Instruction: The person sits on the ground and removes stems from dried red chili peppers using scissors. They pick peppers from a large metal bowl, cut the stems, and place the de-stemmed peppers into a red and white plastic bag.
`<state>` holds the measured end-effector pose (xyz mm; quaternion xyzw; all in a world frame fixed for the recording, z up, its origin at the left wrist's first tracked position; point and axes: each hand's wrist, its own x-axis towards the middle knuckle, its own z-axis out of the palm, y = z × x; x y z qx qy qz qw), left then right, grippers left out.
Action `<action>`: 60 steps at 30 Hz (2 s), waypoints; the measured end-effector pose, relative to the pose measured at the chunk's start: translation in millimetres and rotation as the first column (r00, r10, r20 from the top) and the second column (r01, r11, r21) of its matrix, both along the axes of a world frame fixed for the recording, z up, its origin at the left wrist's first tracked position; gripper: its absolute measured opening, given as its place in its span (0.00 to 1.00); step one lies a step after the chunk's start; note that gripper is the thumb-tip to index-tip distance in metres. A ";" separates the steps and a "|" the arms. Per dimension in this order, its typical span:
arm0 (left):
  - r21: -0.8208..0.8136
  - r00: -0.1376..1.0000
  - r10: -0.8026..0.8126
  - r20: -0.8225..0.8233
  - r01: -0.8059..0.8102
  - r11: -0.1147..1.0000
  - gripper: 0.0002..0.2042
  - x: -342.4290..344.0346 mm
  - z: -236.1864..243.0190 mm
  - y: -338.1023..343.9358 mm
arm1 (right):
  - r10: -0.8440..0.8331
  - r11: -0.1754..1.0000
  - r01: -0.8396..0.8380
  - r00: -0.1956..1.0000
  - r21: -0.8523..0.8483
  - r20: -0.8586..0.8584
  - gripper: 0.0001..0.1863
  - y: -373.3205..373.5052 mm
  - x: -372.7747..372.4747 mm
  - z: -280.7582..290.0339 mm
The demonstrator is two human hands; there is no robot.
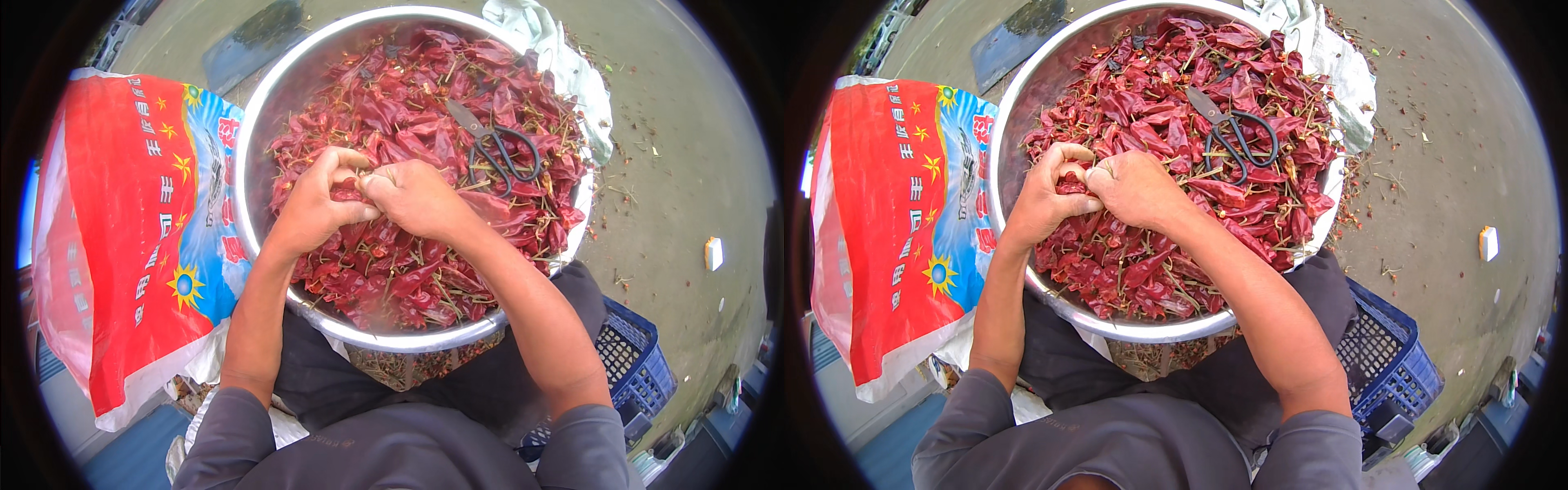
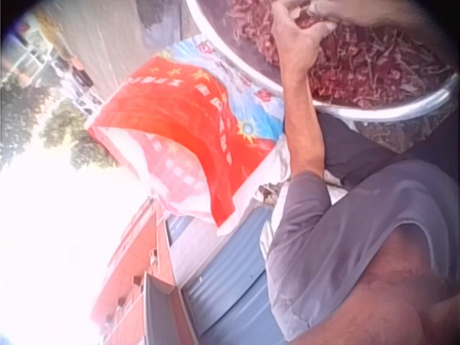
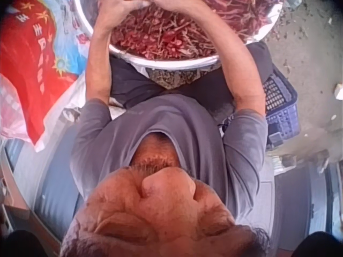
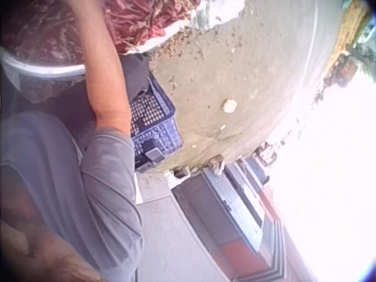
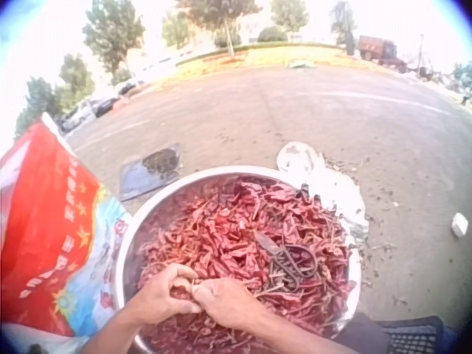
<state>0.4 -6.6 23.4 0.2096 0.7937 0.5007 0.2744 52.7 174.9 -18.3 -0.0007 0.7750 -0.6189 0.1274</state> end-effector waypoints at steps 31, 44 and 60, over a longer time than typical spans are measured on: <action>0.010 0.941 0.320 -0.106 -0.321 0.947 0.06 -52.6 -30.1 -2.1 | -0.579 0.681 0.559 0.807 -0.474 0.119 0.10 42.9 -1.1 50.1; -0.092 0.939 0.342 -0.037 -0.344 0.934 0.10 -126.4 -94.6 48.7 | -0.621 0.416 0.544 0.755 -0.728 0.210 0.05 72.2 -11.4 47.2; 0.314 0.895 0.431 -0.116 -0.378 0.871 0.07 36.6 -1.2 -16.7 | 0.056 0.879 0.057 0.974 -0.474 0.221 0.21 -0.8 6.0 15.5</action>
